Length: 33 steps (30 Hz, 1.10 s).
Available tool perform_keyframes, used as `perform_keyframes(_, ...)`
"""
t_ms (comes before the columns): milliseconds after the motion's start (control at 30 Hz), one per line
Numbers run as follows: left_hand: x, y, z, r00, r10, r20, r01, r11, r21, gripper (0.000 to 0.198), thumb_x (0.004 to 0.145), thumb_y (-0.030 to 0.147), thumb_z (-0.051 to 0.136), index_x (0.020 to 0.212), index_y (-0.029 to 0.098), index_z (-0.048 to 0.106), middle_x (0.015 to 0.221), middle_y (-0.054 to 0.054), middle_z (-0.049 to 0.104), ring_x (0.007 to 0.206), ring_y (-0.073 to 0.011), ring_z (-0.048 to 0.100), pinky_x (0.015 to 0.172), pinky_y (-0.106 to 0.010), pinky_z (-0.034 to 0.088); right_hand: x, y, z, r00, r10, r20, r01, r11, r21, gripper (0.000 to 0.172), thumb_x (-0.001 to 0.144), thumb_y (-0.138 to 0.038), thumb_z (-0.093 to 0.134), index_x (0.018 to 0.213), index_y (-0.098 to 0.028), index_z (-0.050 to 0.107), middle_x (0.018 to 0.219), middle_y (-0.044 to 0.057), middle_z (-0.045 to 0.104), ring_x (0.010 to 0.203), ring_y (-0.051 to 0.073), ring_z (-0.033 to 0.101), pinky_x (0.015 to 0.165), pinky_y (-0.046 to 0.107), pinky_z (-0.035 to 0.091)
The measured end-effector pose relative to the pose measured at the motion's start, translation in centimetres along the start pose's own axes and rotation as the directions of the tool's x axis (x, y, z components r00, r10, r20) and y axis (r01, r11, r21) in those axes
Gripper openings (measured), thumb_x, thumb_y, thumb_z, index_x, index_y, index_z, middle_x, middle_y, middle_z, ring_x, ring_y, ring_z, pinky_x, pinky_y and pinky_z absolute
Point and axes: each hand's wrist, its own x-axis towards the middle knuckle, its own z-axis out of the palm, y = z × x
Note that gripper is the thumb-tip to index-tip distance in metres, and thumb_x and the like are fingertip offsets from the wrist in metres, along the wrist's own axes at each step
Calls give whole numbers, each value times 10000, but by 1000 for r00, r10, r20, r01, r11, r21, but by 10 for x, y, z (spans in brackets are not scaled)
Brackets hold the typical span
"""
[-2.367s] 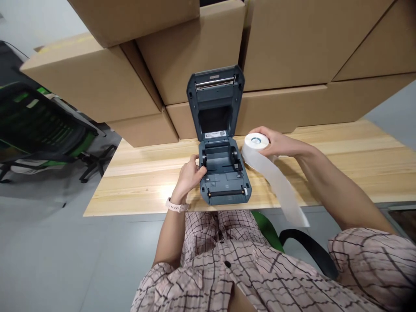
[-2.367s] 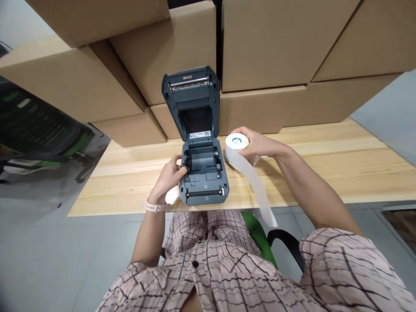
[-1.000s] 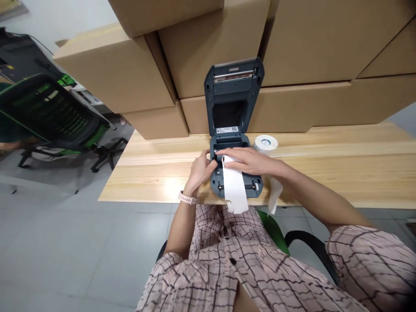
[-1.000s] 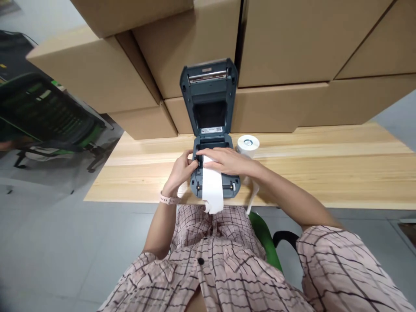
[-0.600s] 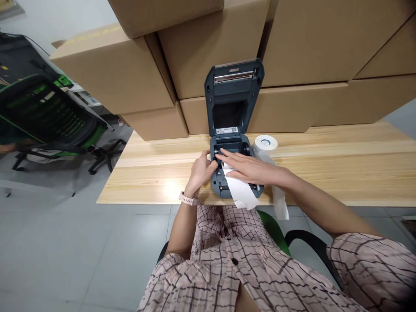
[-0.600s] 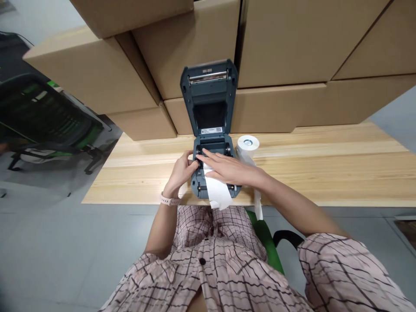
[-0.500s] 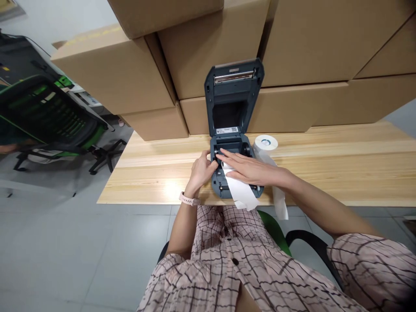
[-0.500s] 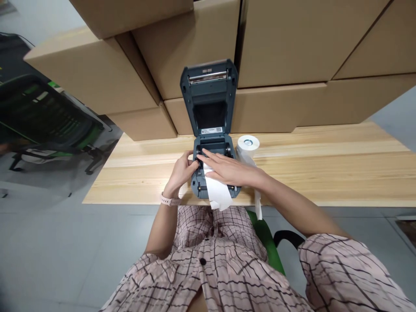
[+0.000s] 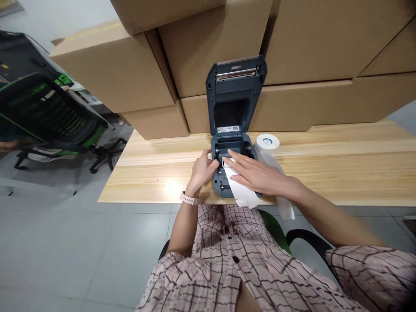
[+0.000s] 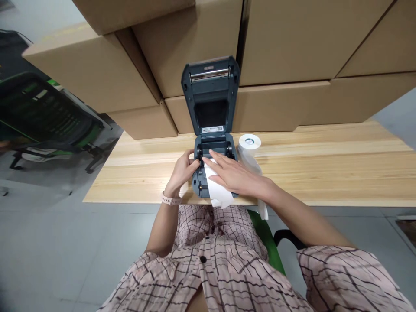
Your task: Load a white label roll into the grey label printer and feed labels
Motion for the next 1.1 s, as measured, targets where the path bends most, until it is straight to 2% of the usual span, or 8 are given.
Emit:
perform_keyframes(200,-2,0,2,1000,-11,-9,11,1000,23,516,886,283,544,1376,134,601,588,57,561,594,-180,552,634,-299,369,2,4,1,997,-44,-65,38,995,-93,637,1104,-526,351,1648,-208,443,1700,175,433,1487,396,524,1180,628,492)
perform_keyframes(300,-5,1,5,999,-7,-53,12,996,91,501,918,316,542,1388,154,608,649,28,596,672,-210,599,684,-324,417,3,4,2,995,-56,-85,46,992,-120,636,1102,-533,360,1627,-190,473,1661,188,487,1443,390,559,1143,615,522)
perform_keyframes(367,-6,0,7,996,6,-94,5,993,117,509,931,347,556,1403,163,602,786,-20,675,767,-232,639,747,-356,465,2,5,5,994,-54,-100,41,991,-129,627,1093,-535,407,1619,-202,484,1677,184,467,1435,384,569,1139,603,526)
perform_keyframes(433,-6,-2,9,992,33,-122,-23,996,83,530,935,370,576,1423,164,583,1039,-92,740,898,-254,674,841,-399,511,-1,6,8,990,-65,-124,49,990,-129,608,1083,-523,457,1610,-221,494,1698,173,439,1460,372,555,1153,590,518)
perform_keyframes(567,-2,-11,15,987,108,-122,-119,989,-92,553,924,350,607,1449,184,553,1451,-168,646,1205,-304,654,1031,-478,525,-7,10,12,976,-133,-172,109,984,-141,525,1089,-491,482,1510,-199,597,1679,168,472,1538,341,483,1215,574,471)
perform_keyframes(733,0,-20,21,990,101,-97,-125,947,-294,569,929,359,638,1476,232,546,1487,-152,631,1329,-326,610,1124,-525,502,-10,2,11,949,-198,-247,134,958,-255,411,1099,-399,487,1372,-167,689,1559,198,586,1443,364,549,1156,603,492)
perform_keyframes(900,0,-22,24,995,60,-84,-90,901,-425,583,920,340,674,1483,257,551,1504,-134,621,1348,-322,608,1158,-530,492,-13,-18,11,936,-206,-285,113,944,-311,323,1096,-279,468,1248,-145,719,1227,168,734,1093,311,683,924,494,598)
perform_keyframes(1100,0,-22,26,995,55,-84,-90,867,-491,559,919,309,676,1461,250,550,1539,-137,586,1418,-318,562,1183,-527,476,-26,-33,24,904,-215,-370,74,930,-359,350,1099,-266,467,1335,-107,670,1388,192,700,1242,327,668,1066,530,565)
